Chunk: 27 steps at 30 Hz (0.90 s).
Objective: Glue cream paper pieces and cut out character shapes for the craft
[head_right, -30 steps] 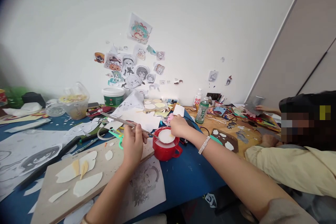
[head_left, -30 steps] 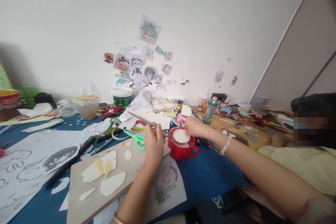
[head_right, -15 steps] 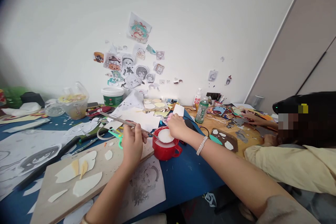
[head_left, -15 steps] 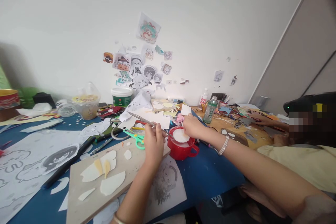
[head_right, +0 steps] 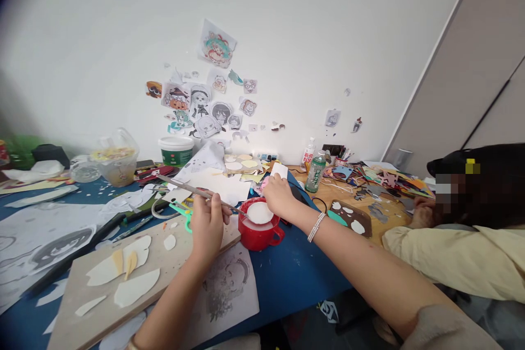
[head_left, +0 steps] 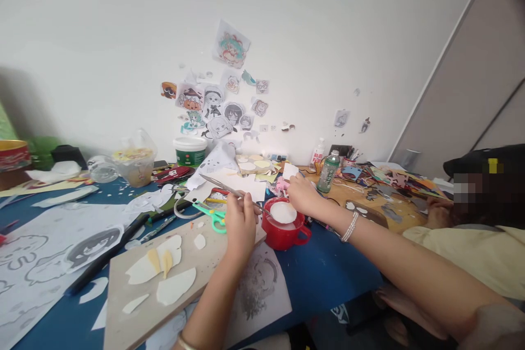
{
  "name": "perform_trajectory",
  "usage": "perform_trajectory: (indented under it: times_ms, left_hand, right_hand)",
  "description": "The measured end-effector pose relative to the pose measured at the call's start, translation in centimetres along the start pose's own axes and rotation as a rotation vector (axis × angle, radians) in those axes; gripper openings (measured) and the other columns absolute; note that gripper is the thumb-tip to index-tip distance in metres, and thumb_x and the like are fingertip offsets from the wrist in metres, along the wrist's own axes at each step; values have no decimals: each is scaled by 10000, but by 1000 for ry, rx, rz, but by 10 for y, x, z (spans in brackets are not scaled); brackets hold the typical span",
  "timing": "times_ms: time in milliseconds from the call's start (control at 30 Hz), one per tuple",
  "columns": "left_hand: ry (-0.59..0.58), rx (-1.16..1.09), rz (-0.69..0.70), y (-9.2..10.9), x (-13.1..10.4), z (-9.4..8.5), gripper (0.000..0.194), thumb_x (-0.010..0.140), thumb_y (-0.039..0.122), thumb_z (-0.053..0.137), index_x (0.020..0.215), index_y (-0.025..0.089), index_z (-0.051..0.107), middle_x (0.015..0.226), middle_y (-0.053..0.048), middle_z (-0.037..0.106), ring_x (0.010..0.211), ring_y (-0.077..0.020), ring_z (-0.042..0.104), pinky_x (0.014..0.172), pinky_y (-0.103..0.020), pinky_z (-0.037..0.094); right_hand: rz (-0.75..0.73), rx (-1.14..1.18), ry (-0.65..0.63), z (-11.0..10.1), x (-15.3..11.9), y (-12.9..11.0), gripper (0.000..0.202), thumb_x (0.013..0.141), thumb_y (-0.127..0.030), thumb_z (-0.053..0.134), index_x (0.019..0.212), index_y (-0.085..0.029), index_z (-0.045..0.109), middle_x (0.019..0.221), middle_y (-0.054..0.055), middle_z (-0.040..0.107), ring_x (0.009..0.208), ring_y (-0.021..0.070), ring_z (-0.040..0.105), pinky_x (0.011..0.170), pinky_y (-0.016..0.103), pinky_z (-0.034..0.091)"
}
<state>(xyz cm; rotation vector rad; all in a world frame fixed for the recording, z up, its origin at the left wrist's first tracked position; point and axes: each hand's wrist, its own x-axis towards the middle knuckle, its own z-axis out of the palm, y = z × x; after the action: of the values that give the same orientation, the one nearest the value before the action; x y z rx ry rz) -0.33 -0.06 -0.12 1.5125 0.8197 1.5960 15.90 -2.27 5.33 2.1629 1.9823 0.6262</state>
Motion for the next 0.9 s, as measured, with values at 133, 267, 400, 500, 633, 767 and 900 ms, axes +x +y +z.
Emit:
perform_trajectory:
  times_ms: [133,267,400,500,633,767,900]
  left_hand:
    - [3,9,1,0,0,0,175,876,381,389,788,232,367,503,69,529,407,-108,486,469,-228,391]
    - [1,22,3,0,0,-1,162,873,377,391,800,234,375,503,67,528,425,-118,500,482,-234,397]
    - [-4,13,1,-1,1,0,163,872,380,392,801,234,372,495,69,526,413,-115,492,467,-228,393]
    - [0,8,6,-1,1,0,175,874,385,393,788,236,361,487,71,522,416,-112,491,466,-221,390]
    - [7,-15,14,-1,0,0,182,874,383,399,776,235,357,478,72,516,416,-111,488,464,-217,385]
    - [19,-43,15,0,0,-1,182,865,385,414,776,234,366,480,73,516,413,-112,492,454,-216,380]
    - [30,-43,32,-1,0,-1,163,866,379,409,805,231,380,482,74,511,421,-114,497,462,-219,388]
  right_hand:
    - [13,3,22,1,1,4,148,788,-148,533,840,-136,671,969,161,582,943,273,450,736,341,376]
    - [22,-9,72,1,2,9,157,798,-153,522,849,-120,667,960,157,564,959,282,431,775,358,353]
    - [25,52,62,-1,2,12,176,809,-152,490,815,-130,664,949,138,567,936,263,431,744,331,349]
    - [26,97,32,0,1,9,194,808,-134,472,801,-130,666,945,129,569,913,246,441,712,309,344]
    - [-20,44,63,3,-1,3,205,816,-121,463,823,-124,668,946,140,569,928,252,430,725,326,340]
    - [-68,-19,122,4,-1,1,198,810,-96,472,811,-125,668,943,142,556,942,264,422,750,354,334]
    - [-97,-70,172,2,-2,4,185,808,-96,489,810,-129,671,939,141,540,945,272,416,763,367,324]
